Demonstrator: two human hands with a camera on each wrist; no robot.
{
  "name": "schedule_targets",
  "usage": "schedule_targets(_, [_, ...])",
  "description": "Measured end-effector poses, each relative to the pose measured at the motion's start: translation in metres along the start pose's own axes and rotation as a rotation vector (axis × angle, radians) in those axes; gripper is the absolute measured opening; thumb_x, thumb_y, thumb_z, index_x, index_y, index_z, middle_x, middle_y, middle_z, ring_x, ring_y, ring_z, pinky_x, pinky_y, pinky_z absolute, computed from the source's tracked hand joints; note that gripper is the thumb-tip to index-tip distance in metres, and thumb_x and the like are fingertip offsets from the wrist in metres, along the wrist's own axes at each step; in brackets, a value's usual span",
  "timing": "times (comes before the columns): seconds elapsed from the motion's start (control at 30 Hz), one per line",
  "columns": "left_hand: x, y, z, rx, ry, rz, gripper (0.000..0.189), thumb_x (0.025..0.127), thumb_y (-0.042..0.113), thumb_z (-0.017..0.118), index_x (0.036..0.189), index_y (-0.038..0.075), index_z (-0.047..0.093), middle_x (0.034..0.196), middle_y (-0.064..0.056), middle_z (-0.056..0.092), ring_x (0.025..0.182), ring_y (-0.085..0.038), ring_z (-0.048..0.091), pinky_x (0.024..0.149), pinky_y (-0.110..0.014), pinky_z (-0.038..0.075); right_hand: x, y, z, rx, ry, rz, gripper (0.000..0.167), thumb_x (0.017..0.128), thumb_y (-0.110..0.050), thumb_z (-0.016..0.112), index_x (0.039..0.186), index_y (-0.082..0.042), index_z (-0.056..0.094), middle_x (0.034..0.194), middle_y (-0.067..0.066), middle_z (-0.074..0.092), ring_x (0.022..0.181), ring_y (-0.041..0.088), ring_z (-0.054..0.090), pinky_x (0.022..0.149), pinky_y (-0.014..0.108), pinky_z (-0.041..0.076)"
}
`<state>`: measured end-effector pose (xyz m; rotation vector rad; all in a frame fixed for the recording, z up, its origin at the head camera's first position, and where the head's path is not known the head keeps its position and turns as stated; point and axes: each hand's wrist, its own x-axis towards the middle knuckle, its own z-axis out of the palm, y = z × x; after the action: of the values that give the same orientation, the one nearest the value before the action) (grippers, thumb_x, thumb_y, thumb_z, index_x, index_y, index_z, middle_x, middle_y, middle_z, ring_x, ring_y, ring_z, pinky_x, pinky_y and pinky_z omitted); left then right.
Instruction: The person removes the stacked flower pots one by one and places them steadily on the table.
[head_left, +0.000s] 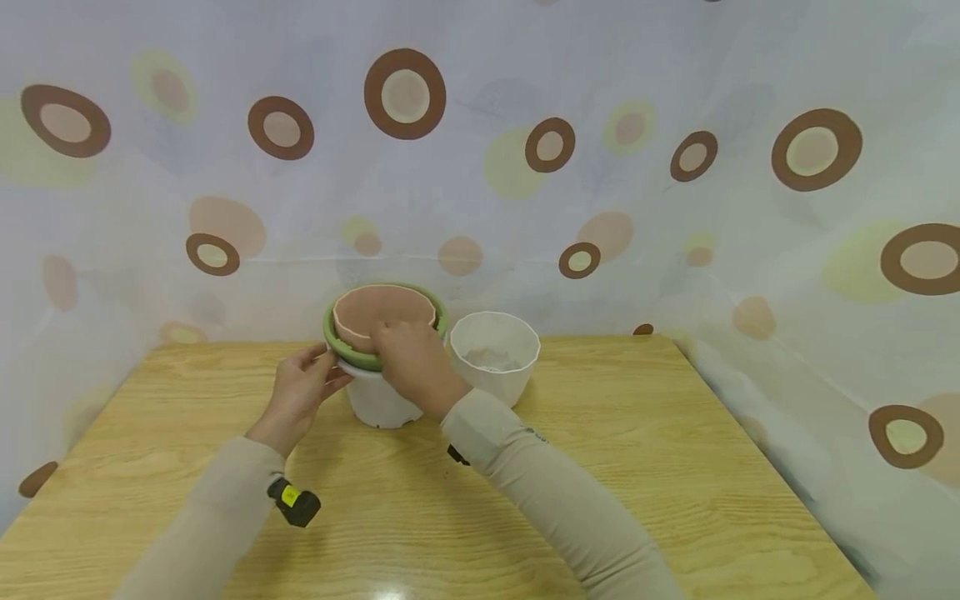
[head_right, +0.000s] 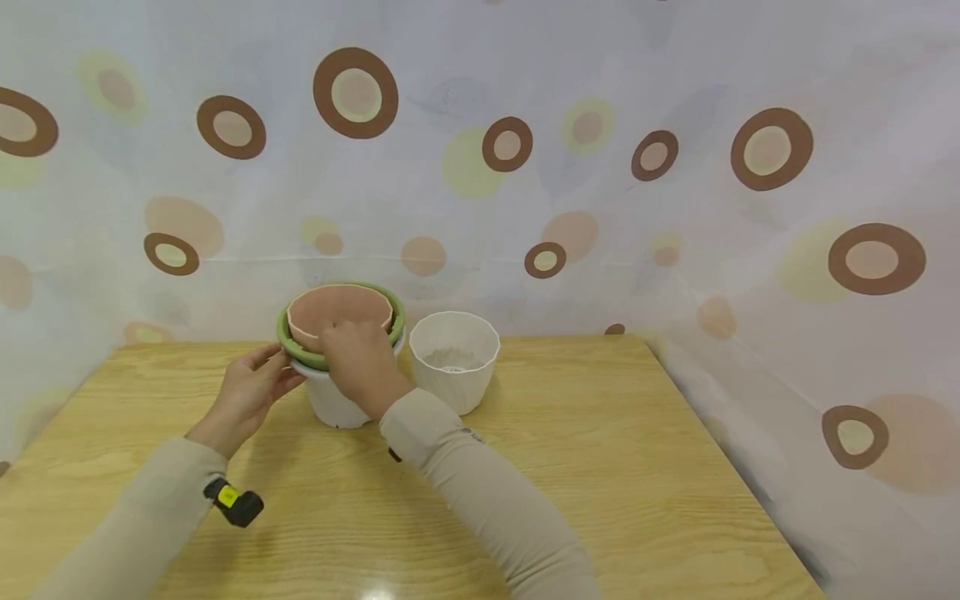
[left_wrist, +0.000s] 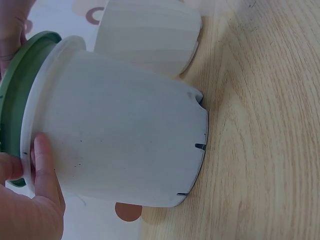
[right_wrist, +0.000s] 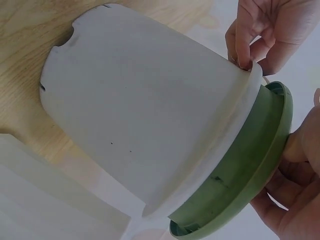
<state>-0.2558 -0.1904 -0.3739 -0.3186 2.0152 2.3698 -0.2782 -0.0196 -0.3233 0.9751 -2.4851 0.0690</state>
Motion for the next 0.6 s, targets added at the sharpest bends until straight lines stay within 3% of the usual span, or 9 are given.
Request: schedule_targets(0.6, [0.0013, -0.0011, 0.0006, 0.001, 0.024, -0.007, 0.06, 0.101, 0.019, 0.045, 0.152, 0.001, 0.019, 0.129, -0.014, 0.044, 0.086, -0.001, 0.06, 0.089, -0.017, 0.054, -0.0009, 0.0021, -0.0074, 0.058, -0.025, 0.013, 0.017, 0.086, 0.001, 0.06, 0.082, -0.015, 0.066, 0.077, -0.003, 0.064, 0.071, 0.012, 0.061, 0.062, 0.029, 0.056])
